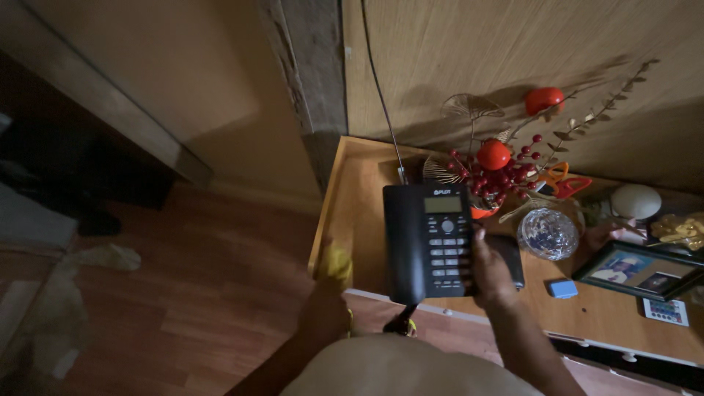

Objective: The person wipes down a telephone, a wallet, a photo frame, and a decorative plant using a cloth, then rearranges these items and others including a pen holder and a glass jar on the surface.

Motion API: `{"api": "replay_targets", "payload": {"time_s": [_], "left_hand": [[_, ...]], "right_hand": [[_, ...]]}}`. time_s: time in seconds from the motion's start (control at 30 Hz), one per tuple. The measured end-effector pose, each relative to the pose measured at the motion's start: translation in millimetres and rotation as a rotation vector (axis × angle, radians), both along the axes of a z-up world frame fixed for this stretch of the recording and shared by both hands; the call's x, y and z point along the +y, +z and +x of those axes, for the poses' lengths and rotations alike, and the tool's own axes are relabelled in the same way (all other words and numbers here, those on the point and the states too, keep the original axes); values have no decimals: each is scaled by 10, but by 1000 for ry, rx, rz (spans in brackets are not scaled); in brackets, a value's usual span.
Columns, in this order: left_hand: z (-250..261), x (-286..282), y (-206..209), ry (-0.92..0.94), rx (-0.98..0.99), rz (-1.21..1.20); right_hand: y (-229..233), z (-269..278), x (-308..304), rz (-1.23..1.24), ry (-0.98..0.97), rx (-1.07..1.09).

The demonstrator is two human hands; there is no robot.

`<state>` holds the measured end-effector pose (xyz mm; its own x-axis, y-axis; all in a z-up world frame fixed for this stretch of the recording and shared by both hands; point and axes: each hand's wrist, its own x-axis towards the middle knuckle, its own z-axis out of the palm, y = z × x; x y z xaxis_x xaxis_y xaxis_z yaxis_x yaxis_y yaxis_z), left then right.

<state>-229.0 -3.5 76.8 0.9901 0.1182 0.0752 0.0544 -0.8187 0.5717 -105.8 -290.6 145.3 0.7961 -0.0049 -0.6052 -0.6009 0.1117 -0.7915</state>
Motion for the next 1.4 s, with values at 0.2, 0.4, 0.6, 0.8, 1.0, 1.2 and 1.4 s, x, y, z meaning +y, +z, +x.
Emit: {"api": "replay_targets", "payload": {"time_s": [0.2, 0.4, 0.6, 0.8, 1.0, 1.2, 1.4], "left_hand": [[385, 146, 382, 339, 197, -378], [1515, -204, 316, 92, 131, 59], [2102, -153, -496, 52, 102, 261], [2405, -382, -625, -253, 215, 397], [1852, -600, -481, -432, 107, 397], [1306, -221, -729, -275, -171, 147], [1153, -106, -393, -50, -134, 322]], "right_hand": [[-73, 67, -336, -15, -14, -22], [68, -14, -509, -44, -70, -22], [240, -101, -631, -89, -148, -16], [275, -130, -689, -127, -166, -70], [137, -46, -602, -92, -156, -20], [20, -12, -598, -49, -107, -5], [43, -30, -637, -81, -132, -13]]}}
